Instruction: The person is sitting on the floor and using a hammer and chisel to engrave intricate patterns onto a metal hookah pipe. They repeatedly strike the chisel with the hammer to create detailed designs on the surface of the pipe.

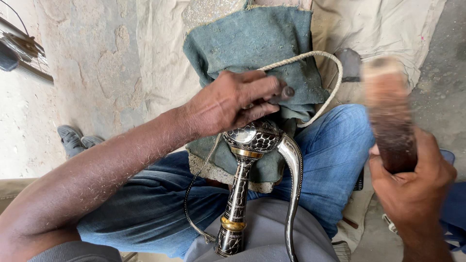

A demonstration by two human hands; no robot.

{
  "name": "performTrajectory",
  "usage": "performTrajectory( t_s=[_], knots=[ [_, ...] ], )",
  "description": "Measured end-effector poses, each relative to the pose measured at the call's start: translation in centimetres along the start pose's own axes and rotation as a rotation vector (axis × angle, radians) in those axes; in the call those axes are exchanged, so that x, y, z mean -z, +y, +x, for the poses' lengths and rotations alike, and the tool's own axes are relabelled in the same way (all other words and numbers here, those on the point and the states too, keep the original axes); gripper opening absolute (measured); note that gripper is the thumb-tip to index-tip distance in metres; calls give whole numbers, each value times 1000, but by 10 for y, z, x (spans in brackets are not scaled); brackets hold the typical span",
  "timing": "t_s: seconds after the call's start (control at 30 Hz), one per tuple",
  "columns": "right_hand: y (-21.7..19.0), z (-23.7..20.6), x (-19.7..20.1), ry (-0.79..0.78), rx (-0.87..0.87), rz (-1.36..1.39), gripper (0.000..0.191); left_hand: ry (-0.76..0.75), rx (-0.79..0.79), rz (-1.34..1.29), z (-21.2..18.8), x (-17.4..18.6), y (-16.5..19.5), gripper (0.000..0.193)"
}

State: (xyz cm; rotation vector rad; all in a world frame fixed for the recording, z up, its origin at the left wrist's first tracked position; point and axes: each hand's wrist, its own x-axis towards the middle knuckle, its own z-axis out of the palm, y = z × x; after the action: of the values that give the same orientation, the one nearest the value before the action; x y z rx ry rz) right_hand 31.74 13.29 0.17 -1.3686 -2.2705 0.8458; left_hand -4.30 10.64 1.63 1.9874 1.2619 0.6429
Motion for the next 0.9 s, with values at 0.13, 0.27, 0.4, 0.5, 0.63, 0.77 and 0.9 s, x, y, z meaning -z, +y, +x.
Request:
performTrajectory(
  t_s=[0.13,0.27,0.4,0.5,0.63,0.77,0.9],
  knots=[
    [-14,17,15,-24,123,-219,47,-14,8,62,-2,-4,0,34],
    [-30,25,25,-118,70,-292,49,47,25,-22,-5,-5,1,36],
    [-38,28,29,-86,135,-266,41,74,54,-16,-9,-6,4,36],
    [-45,32,27,-6,215,-231,34,53,45,22,-10,-6,3,39],
    [-66,42,24,2,-113,74,23,57,34,20,-10,-5,1,40],
    [-77,55,34,-96,150,-172,46,60,26,47,-9,-6,2,35],
    [-74,58,34,-125,-3,-60,44,67,76,-24,-7,-5,4,34]
  ],
)
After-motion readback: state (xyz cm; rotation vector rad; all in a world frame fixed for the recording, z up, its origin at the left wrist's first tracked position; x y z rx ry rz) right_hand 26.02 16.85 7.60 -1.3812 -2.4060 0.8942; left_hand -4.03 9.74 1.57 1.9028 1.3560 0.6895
